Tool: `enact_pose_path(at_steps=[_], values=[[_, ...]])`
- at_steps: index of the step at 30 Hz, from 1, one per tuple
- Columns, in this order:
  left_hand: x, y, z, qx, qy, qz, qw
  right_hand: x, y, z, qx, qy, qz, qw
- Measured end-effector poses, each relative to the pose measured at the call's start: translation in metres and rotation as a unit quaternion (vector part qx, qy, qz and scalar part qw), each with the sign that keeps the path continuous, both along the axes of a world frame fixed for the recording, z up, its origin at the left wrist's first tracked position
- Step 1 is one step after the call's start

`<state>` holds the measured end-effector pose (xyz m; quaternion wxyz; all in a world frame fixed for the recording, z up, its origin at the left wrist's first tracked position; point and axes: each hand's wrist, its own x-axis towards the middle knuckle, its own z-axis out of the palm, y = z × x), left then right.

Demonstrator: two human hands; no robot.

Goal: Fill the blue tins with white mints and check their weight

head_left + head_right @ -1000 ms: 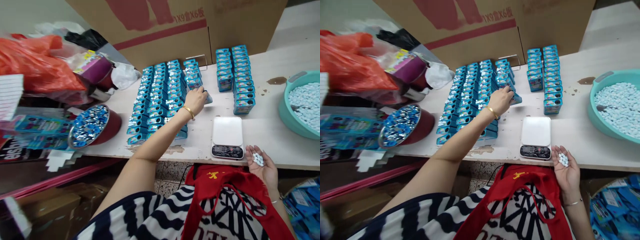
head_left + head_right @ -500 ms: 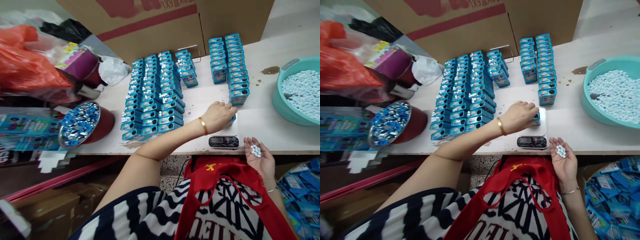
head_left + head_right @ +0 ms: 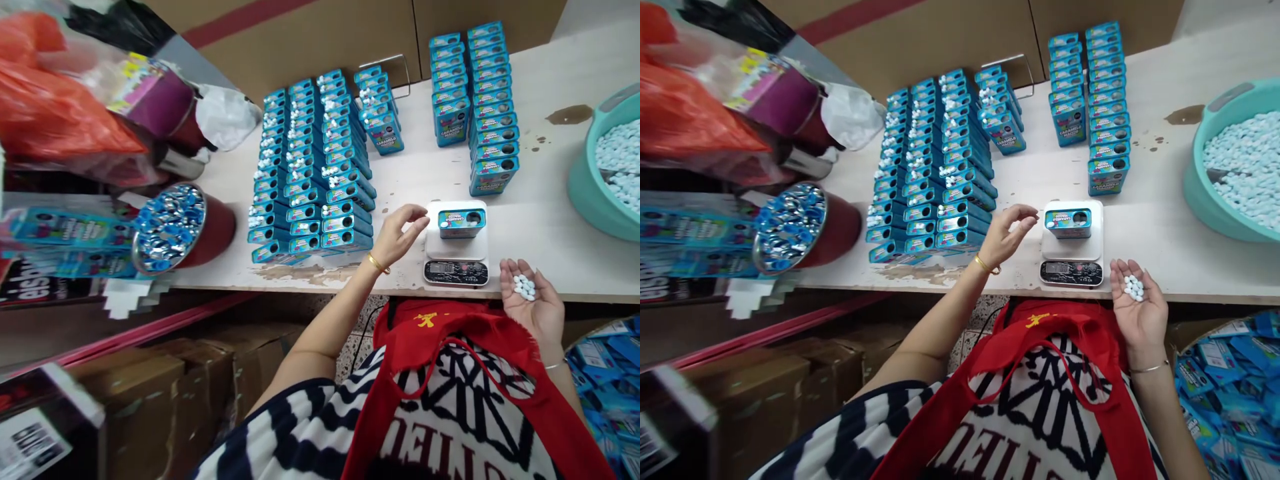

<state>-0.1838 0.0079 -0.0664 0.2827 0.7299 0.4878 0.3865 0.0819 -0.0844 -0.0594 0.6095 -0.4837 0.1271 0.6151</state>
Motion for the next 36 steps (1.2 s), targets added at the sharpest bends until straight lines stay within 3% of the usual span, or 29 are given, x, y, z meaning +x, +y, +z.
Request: enact_pose_path(at_steps=[7, 13, 16, 19, 22, 24, 26, 29, 36], values=[[0.013, -0.002, -0.024, 0.036, -0.011, -0.006, 0.999, -0.003, 0.004, -0.002, -0.008, 0.001, 0.018, 1.0], [0.044, 0.003, -0.048, 0.023, 0.061, -0.035, 0.997, -0.006, 0.022, 0.003, 0.069, 0.033, 0.041, 0.996], [0.072, 0.016, -0.03, 0.071, 0.104, -0.062, 0.99, 0.002, 0.045, 0.019, 0.13, 0.024, 0.01, 0.991], [0.116, 0.048, 0.015, 0.176, 0.149, -0.105, 0.967, 0.027, 0.078, 0.038, 0.19, -0.007, -0.078, 0.979], [0.175, 0.089, 0.063, 0.298, 0.215, -0.12, 0.922, 0.064, 0.115, 0.053, 0.227, -0.039, -0.165, 0.959], [0.216, 0.115, 0.081, 0.363, 0.245, -0.149, 0.887, 0.09, 0.138, 0.058, 0.227, -0.036, -0.209, 0.951], [0.251, 0.138, 0.084, 0.404, 0.262, -0.199, 0.853, 0.112, 0.157, 0.059, 0.223, -0.02, -0.237, 0.945], [0.282, 0.16, 0.072, 0.425, 0.283, -0.238, 0.826, 0.136, 0.176, 0.053, 0.232, 0.0, -0.251, 0.94], [0.295, 0.169, 0.046, 0.435, 0.254, -0.177, 0.846, 0.153, 0.196, 0.03, 0.227, 0.03, -0.274, 0.934]])
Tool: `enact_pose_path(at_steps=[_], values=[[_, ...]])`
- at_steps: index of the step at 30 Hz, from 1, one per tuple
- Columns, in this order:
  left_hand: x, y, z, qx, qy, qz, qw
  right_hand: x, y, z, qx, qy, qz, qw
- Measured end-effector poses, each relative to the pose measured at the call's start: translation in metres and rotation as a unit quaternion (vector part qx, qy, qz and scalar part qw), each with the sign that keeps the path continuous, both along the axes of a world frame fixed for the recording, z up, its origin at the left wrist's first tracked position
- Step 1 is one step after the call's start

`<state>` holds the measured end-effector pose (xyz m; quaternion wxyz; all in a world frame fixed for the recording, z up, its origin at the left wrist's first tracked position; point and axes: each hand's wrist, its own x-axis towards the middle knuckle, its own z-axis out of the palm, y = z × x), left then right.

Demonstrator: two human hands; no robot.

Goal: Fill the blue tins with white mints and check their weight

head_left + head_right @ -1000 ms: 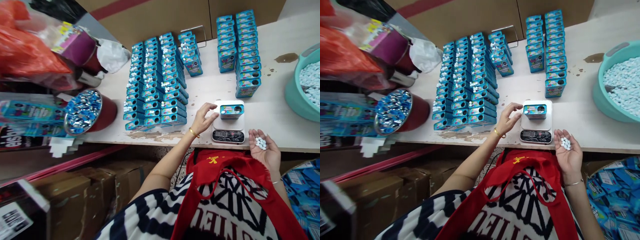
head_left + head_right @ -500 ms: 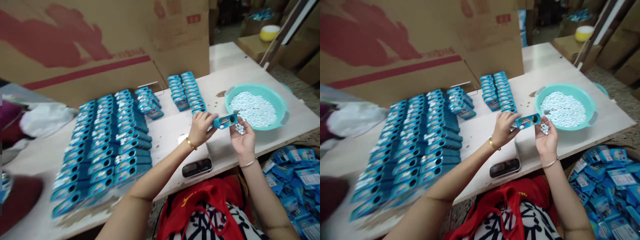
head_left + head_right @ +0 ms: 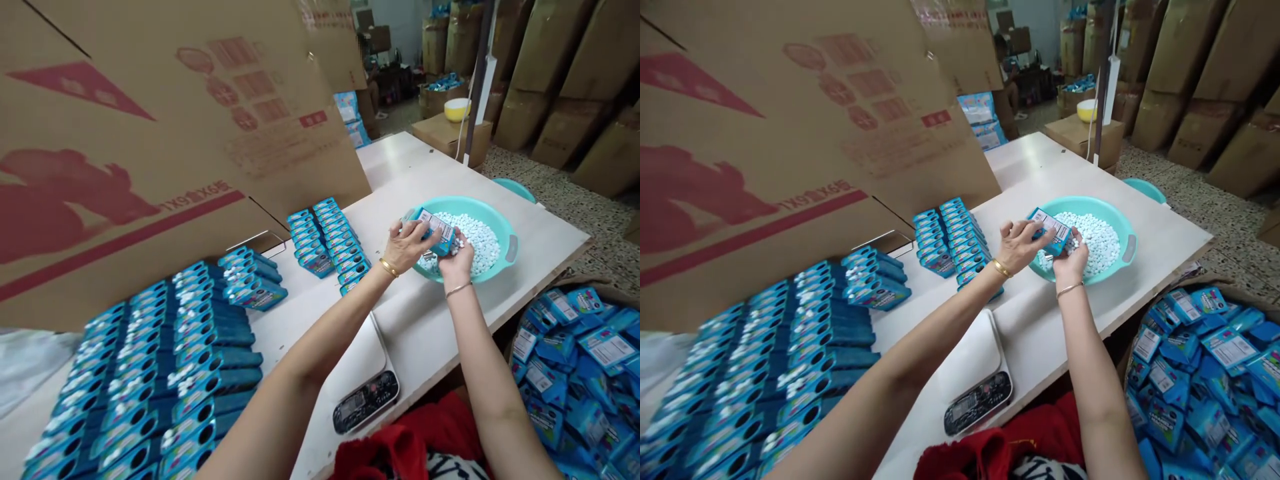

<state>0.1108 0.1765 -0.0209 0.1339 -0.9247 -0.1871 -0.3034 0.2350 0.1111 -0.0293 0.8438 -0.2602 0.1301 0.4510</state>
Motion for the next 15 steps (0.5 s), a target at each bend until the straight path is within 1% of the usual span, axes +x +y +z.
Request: enact_pose_path(at_steps=[2, 6, 9, 12, 15], values=[[-0.002, -0.001, -0.003, -0.018, -0.01, 0.014, 1.0, 0.001, 0.002, -0.003, 0.0, 0.002, -0.002, 1.0], [-0.006, -0.002, -0.01, -0.077, -0.028, 0.035, 0.996, 0.0, 0.004, -0.007, 0.001, 0.004, 0.004, 1.0], [-0.01, -0.004, -0.014, -0.081, -0.039, 0.053, 0.995, -0.003, 0.005, -0.01, -0.003, 0.009, 0.028, 1.0], [-0.015, -0.01, -0.015, -0.095, -0.059, 0.081, 0.99, -0.005, 0.005, -0.012, -0.002, 0.007, 0.03, 1.0], [-0.025, -0.021, -0.012, -0.166, -0.104, 0.12, 0.973, -0.007, 0.003, -0.01, -0.001, -0.005, 0.028, 1.0]])
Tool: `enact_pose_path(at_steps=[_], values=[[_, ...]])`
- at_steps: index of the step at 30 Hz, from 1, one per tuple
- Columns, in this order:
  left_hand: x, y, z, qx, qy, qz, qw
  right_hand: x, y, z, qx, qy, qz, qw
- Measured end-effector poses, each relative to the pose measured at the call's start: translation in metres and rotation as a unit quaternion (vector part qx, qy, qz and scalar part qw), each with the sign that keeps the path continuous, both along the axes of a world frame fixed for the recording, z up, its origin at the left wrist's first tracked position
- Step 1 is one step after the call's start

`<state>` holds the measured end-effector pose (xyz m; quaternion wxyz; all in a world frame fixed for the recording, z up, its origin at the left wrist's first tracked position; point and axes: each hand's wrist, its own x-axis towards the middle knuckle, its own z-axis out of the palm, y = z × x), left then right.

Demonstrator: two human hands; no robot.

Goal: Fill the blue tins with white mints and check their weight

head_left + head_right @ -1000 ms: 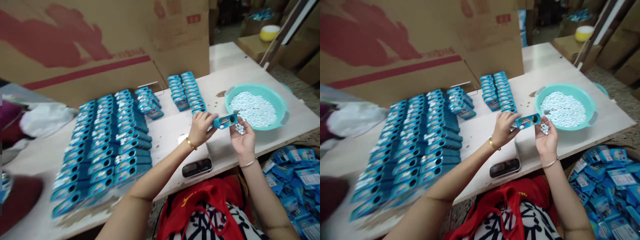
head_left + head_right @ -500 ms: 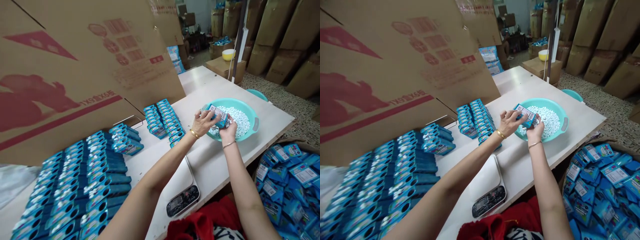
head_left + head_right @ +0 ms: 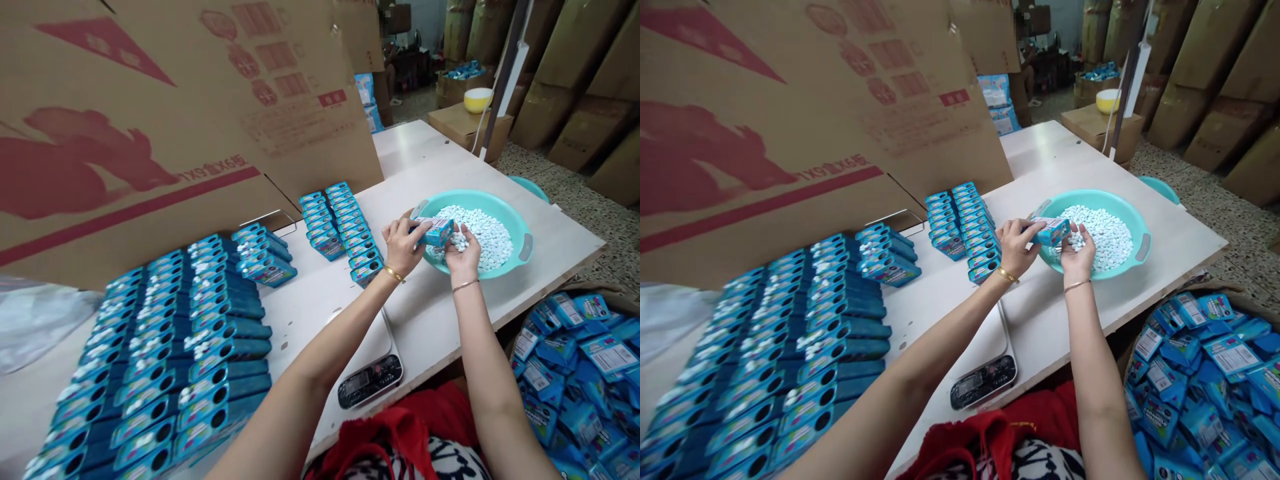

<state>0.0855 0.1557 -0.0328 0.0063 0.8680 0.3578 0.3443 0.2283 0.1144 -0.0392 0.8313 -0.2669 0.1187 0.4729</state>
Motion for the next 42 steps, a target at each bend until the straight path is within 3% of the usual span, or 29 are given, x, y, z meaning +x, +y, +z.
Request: enact_pose_path(at_steps=[4, 9, 13, 16, 18, 21, 25, 27, 34, 40, 42], values=[[-0.031, -0.022, 0.002, -0.117, -0.102, 0.001, 0.988, -0.01, -0.012, 0.014, -0.004, -0.01, 0.021, 1.0], [-0.113, -0.062, -0.011, -0.243, -0.232, -0.053, 0.94, -0.045, -0.05, 0.035, 0.065, -0.05, 0.092, 0.992], [-0.183, -0.102, -0.031, -0.285, -0.205, -0.012, 0.936, -0.083, -0.092, 0.034, 0.046, -0.051, 0.167, 0.984], [-0.211, -0.123, -0.046, -0.269, -0.159, 0.035, 0.949, -0.111, -0.118, 0.019, -0.013, -0.026, 0.2, 0.979], [-0.215, -0.133, -0.049, -0.229, -0.139, 0.046, 0.962, -0.127, -0.128, 0.009, -0.047, -0.015, 0.216, 0.975], [-0.208, -0.141, -0.036, -0.135, -0.091, 0.033, 0.986, -0.147, -0.133, -0.001, -0.076, -0.015, 0.234, 0.969], [-0.194, -0.144, -0.008, 0.009, 0.013, 0.059, 0.998, -0.167, -0.128, 0.004, -0.086, -0.008, 0.235, 0.968], [-0.189, -0.142, -0.001, 0.053, 0.048, 0.058, 0.996, -0.173, -0.123, 0.009, -0.081, 0.002, 0.232, 0.969], [-0.184, -0.131, -0.011, 0.199, -0.007, 0.044, 0.979, -0.178, -0.113, 0.01, -0.083, 0.022, 0.215, 0.973], [-0.187, -0.135, -0.018, 0.194, -0.039, 0.058, 0.978, -0.18, -0.11, 0.004, -0.088, 0.023, 0.227, 0.97], [-0.188, -0.135, -0.021, 0.157, -0.076, 0.053, 0.983, -0.18, -0.11, 0.003, -0.09, 0.028, 0.228, 0.969]])
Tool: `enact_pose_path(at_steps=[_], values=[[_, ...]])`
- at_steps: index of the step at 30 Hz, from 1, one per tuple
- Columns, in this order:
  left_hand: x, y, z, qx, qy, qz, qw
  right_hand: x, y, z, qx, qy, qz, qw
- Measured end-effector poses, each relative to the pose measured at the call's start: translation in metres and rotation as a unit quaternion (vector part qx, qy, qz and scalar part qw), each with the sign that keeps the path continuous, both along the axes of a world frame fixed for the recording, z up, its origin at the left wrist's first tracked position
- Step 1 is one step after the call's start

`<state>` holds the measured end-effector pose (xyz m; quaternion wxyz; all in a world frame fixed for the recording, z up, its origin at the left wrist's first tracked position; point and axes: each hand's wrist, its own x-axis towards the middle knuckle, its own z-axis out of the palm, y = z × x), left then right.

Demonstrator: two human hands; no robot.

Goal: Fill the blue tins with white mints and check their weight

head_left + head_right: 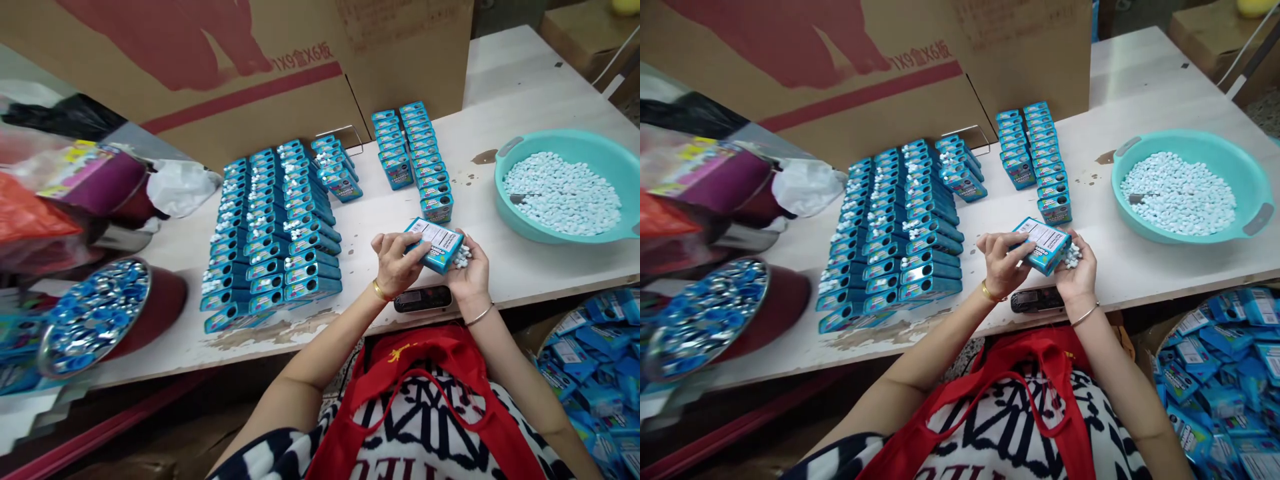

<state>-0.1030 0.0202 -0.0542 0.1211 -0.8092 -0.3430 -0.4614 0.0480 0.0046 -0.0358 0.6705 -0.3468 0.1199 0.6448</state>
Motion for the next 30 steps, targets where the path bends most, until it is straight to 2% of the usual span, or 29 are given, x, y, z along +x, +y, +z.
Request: enact_pose_path(at_steps=[2, 4, 7, 9, 12, 16, 20, 24, 30], values=[[-0.002, 0.0, -0.006, -0.076, -0.049, -0.014, 0.996, 0.0, -0.001, 0.0, -0.003, 0.005, -0.002, 1.0], [-0.006, 0.0, -0.016, -0.17, -0.107, -0.015, 0.979, 0.003, -0.004, 0.0, 0.0, 0.008, -0.003, 1.0], [-0.015, 0.0, -0.036, -0.301, -0.194, -0.009, 0.934, 0.013, -0.011, -0.004, 0.006, 0.006, -0.002, 1.0], [-0.023, 0.0, -0.05, -0.362, -0.231, -0.022, 0.903, 0.021, -0.018, -0.009, 0.002, -0.001, -0.01, 1.0], [-0.032, -0.002, -0.065, -0.412, -0.242, -0.052, 0.877, 0.031, -0.029, -0.016, -0.005, -0.013, -0.025, 1.0], [-0.037, -0.006, -0.075, -0.431, -0.227, -0.063, 0.871, 0.035, -0.041, -0.02, -0.014, -0.023, -0.022, 0.999], [-0.041, -0.008, -0.072, -0.402, -0.22, -0.084, 0.885, 0.034, -0.051, -0.021, -0.028, -0.036, -0.024, 0.999], [-0.056, -0.008, -0.057, -0.334, -0.273, -0.113, 0.895, 0.034, -0.061, -0.021, -0.026, -0.054, -0.018, 0.998], [-0.078, -0.009, -0.033, -0.269, -0.356, -0.079, 0.891, 0.035, -0.068, -0.017, -0.018, -0.068, -0.002, 0.998]])
